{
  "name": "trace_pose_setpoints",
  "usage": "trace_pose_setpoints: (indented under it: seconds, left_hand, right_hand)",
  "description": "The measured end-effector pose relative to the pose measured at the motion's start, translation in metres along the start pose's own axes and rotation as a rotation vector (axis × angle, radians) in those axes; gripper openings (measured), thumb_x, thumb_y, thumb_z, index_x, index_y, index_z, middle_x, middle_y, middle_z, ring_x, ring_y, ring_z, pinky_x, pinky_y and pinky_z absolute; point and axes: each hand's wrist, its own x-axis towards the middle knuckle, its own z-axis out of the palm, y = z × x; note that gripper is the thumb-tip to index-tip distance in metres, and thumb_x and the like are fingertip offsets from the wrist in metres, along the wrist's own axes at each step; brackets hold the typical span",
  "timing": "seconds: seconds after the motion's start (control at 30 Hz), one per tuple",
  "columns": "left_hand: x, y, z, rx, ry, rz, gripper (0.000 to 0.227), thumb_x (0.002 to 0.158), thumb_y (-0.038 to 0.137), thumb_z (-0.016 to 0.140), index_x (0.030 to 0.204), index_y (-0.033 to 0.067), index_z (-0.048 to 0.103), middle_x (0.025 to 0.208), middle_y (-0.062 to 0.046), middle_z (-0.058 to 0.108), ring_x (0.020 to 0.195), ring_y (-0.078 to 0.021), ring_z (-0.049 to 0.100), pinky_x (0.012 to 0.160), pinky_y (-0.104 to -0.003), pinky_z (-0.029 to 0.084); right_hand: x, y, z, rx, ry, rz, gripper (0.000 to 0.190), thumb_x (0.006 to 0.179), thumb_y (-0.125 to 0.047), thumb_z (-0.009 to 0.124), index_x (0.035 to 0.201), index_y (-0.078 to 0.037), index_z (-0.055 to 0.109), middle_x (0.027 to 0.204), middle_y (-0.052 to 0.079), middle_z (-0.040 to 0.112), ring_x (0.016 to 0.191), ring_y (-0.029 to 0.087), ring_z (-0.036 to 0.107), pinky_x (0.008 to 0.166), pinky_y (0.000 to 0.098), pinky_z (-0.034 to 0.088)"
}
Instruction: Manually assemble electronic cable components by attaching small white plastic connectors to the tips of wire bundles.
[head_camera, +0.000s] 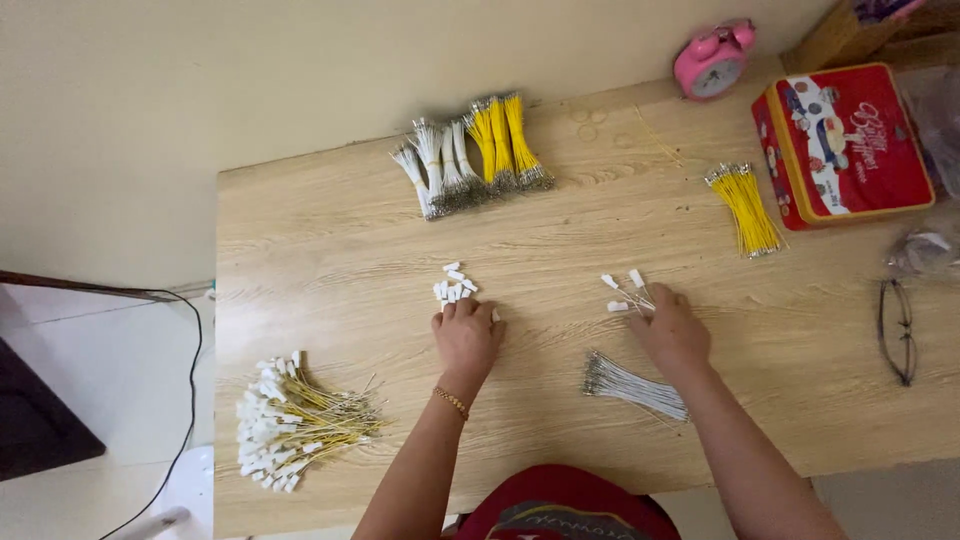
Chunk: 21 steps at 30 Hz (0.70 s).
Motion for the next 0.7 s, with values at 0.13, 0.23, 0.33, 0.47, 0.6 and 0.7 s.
trace_pose_setpoints:
  seconds: [0.13, 0.23, 0.33, 0.47, 0.6, 0.7]
  left_hand:
    - [0.002, 0.007, -0.013, 0.005, -0.147, -0.059, 0.031, 0.073, 0.043, 0.076, 0.102, 0.0333, 0.076, 0.107, 0.006, 0.066, 0.107, -0.0201, 0.061, 0.094, -0.043, 0.047]
    - [0.005, 0.003, 0.003, -0.023, -0.177, -0.001, 0.030, 0.072, 0.039, 0.079, 0.101, 0.0311, 0.074, 0.105, 0.007, 0.066, 0.109, -0.0186, 0.061, 0.098, -0.043, 0.045]
    - [0.003, -0.004, 0.018, -0.079, -0.098, 0.085, 0.022, 0.074, 0.038, 0.079, 0.095, 0.0353, 0.071, 0.089, 0.011, 0.066, 0.101, -0.0151, 0.063, 0.099, -0.043, 0.044]
    - [0.017, 0.016, -0.041, -0.269, -0.115, 0.066, 0.020, 0.082, 0.028, 0.080, 0.100, 0.0304, 0.072, 0.090, 0.009, 0.071, 0.096, -0.0174, 0.069, 0.094, -0.041, 0.049]
    - [0.032, 0.044, -0.093, -1.312, -0.361, -0.395, 0.027, 0.093, 0.009, 0.070, 0.120, 0.0094, 0.070, 0.101, -0.010, 0.074, 0.083, -0.0191, 0.074, 0.073, -0.030, 0.061]
    - [0.031, 0.058, -0.120, -1.651, -0.403, -0.504, 0.026, 0.096, 0.007, 0.064, 0.122, 0.0033, 0.067, 0.103, -0.009, 0.071, 0.081, -0.0180, 0.076, 0.072, -0.025, 0.063]
  right_hand:
    - [0.019, 0.024, 0.042, -0.011, 0.179, -0.149, 0.038, 0.095, -0.036, 0.069, 0.132, -0.032, 0.065, 0.113, 0.007, 0.063, 0.111, 0.033, 0.070, 0.091, 0.0470, 0.058]
    - [0.026, 0.017, 0.049, -0.083, 0.254, -0.157, 0.019, 0.097, -0.043, 0.064, 0.112, -0.035, 0.073, 0.099, 0.003, 0.063, 0.099, 0.028, 0.073, 0.084, 0.0423, 0.062]
    - [0.037, 0.008, 0.052, -0.101, 0.306, -0.189, 0.018, 0.095, -0.043, 0.066, 0.107, -0.032, 0.073, 0.094, 0.003, 0.065, 0.097, 0.028, 0.073, 0.083, 0.0426, 0.061]
    - [0.034, -0.024, 0.020, -0.006, 0.204, -0.148, 0.026, 0.098, -0.038, 0.058, 0.114, -0.026, 0.074, 0.100, 0.010, 0.069, 0.101, 0.030, 0.073, 0.087, 0.0457, 0.060]
    - [-0.001, -0.060, -0.012, 0.418, 0.136, -0.268, 0.028, 0.101, -0.018, 0.059, 0.124, -0.003, 0.065, 0.101, 0.024, 0.070, 0.101, 0.039, 0.070, 0.083, 0.0486, 0.056]
    - [-0.056, -0.088, -0.038, 0.674, 0.109, -0.324, 0.021, 0.097, -0.012, 0.062, 0.113, -0.002, 0.069, 0.090, 0.017, 0.064, 0.090, 0.030, 0.063, 0.075, 0.0416, 0.053]
